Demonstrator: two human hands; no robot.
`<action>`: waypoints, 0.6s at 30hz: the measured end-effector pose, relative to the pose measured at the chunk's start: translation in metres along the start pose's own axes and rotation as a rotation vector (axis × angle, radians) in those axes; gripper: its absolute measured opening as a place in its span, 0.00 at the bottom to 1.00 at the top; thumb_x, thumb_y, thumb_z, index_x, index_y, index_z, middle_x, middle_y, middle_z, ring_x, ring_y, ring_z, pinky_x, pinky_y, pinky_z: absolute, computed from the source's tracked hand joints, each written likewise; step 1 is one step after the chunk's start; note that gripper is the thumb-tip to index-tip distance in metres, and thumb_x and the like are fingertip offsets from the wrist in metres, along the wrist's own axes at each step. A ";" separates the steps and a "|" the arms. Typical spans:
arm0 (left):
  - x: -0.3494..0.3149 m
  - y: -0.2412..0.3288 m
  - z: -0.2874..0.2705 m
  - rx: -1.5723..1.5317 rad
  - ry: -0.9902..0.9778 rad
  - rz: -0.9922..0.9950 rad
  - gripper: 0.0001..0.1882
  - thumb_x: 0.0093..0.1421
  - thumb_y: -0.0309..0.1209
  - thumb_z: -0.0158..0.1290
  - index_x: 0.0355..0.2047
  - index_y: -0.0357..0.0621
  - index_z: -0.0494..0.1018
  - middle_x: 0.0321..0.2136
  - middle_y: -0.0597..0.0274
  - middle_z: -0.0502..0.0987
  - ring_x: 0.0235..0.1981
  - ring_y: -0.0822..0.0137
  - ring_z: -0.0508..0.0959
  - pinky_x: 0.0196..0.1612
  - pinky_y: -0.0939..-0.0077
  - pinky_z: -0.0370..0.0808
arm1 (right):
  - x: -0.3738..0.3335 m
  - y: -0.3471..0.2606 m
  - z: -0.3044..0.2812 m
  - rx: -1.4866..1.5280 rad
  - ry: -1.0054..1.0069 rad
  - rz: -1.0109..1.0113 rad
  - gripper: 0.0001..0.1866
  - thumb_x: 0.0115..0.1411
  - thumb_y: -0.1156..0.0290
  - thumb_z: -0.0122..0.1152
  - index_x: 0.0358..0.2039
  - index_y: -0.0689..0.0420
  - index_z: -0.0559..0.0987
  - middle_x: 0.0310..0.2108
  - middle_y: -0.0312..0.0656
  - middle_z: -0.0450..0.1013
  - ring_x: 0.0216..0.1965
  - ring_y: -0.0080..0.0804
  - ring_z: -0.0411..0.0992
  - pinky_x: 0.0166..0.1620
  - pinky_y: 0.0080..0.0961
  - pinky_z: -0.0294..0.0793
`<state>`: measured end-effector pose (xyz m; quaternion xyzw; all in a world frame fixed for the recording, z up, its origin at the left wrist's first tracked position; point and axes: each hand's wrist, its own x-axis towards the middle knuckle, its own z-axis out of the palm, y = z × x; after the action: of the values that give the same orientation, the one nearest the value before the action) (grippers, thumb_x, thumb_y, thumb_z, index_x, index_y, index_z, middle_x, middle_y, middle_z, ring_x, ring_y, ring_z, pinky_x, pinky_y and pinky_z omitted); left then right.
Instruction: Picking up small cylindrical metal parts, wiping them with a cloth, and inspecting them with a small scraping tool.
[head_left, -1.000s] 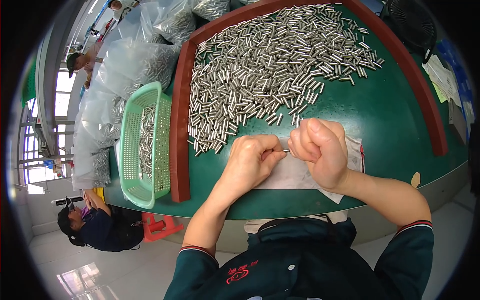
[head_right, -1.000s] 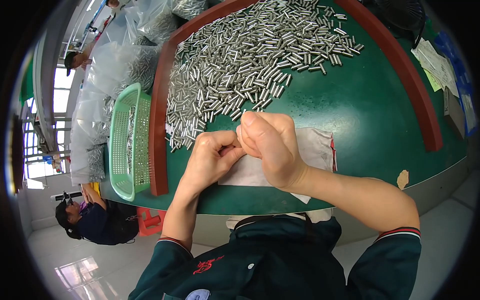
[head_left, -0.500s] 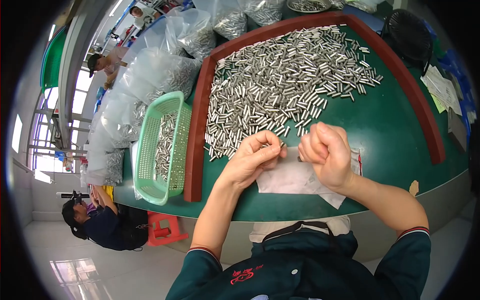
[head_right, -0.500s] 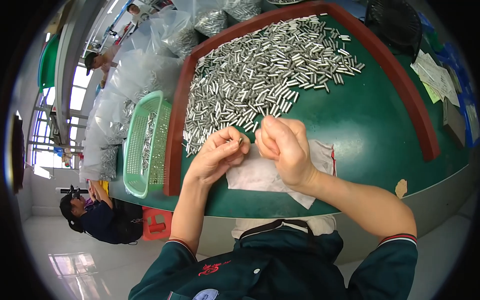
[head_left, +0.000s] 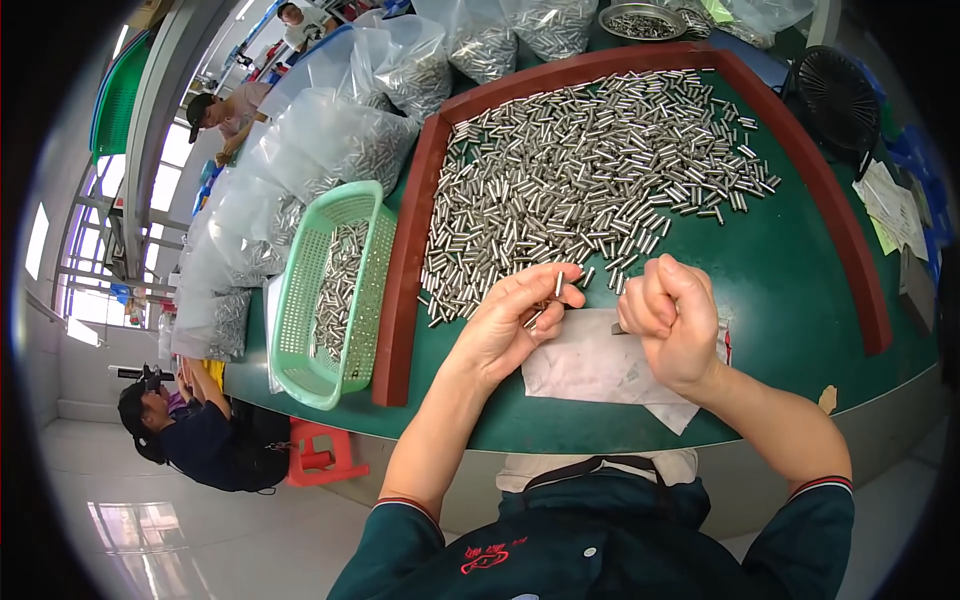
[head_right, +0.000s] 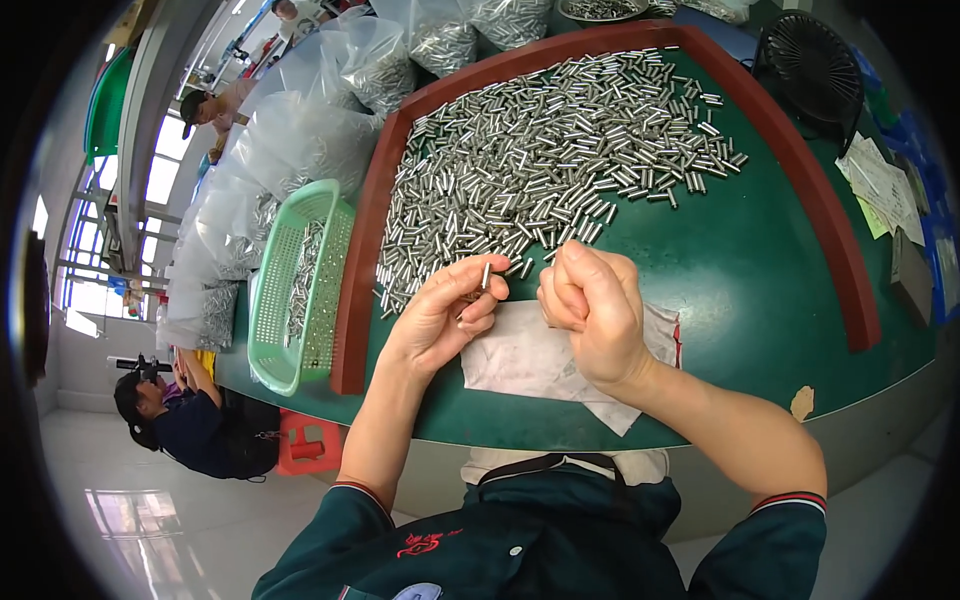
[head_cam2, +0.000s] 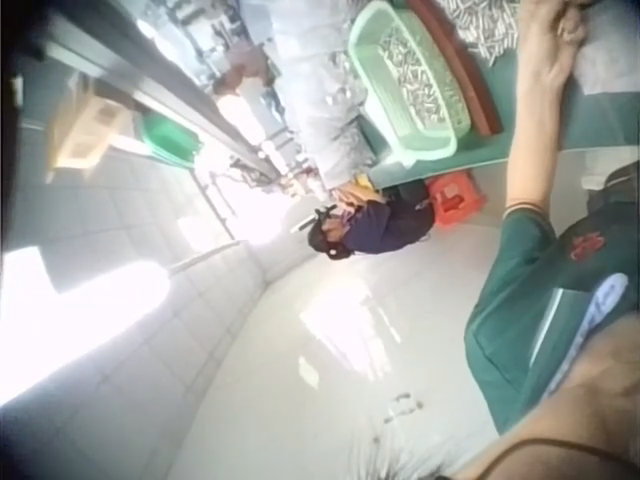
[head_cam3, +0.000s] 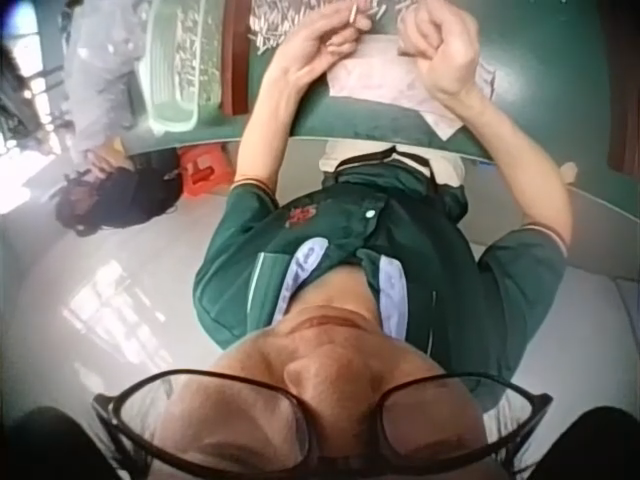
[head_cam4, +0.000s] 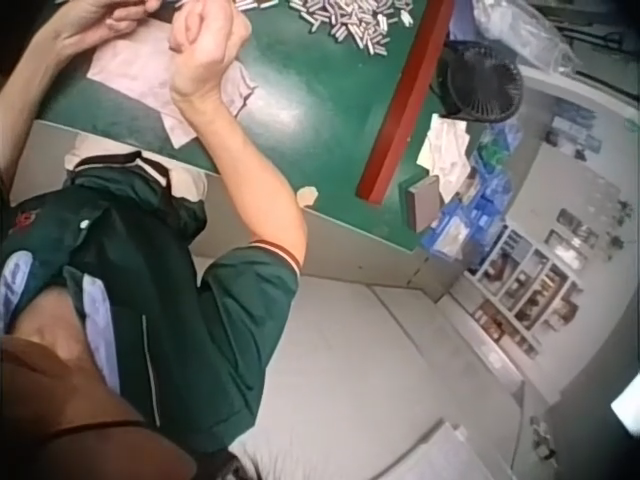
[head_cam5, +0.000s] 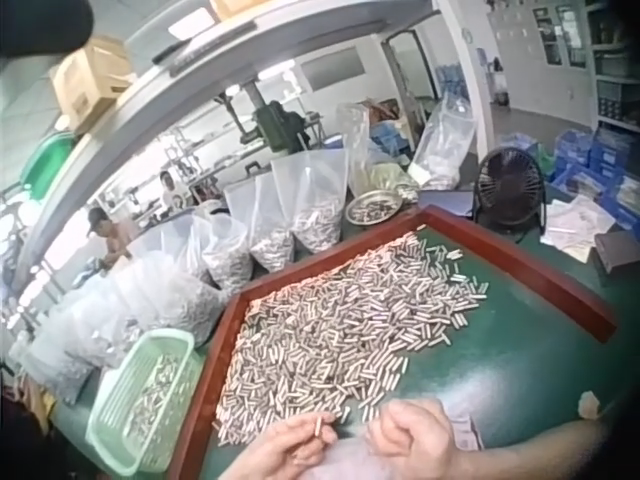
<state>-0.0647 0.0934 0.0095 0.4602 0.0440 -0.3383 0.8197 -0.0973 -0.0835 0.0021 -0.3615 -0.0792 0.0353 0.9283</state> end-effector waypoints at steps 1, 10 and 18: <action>0.001 0.000 0.003 0.024 0.053 0.024 0.12 0.60 0.33 0.42 0.35 0.36 0.68 0.26 0.59 0.72 0.17 0.81 0.60 0.19 0.90 0.55 | 0.000 0.000 -0.001 -0.013 0.010 -0.003 0.21 0.58 0.65 0.36 0.09 0.53 0.54 0.06 0.30 0.49 0.11 0.17 0.43 0.17 0.17 0.44; 0.014 -0.014 0.002 1.205 0.354 0.642 0.06 0.53 0.29 0.51 0.26 0.38 0.73 0.14 0.65 0.70 0.14 0.78 0.65 0.18 0.83 0.63 | 0.002 -0.002 -0.001 -0.018 0.024 0.012 0.22 0.58 0.63 0.36 0.08 0.53 0.54 0.06 0.31 0.49 0.11 0.18 0.43 0.17 0.18 0.44; 0.027 -0.022 0.013 1.598 0.355 0.729 0.05 0.47 0.28 0.54 0.25 0.41 0.73 0.13 0.55 0.71 0.15 0.59 0.73 0.18 0.69 0.66 | 0.003 -0.002 -0.003 -0.039 0.041 0.006 0.22 0.59 0.63 0.36 0.08 0.53 0.54 0.06 0.30 0.49 0.11 0.18 0.43 0.17 0.18 0.45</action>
<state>-0.0598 0.0618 -0.0095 0.9246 -0.2274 0.0898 0.2921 -0.0937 -0.0860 0.0019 -0.3803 -0.0597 0.0291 0.9225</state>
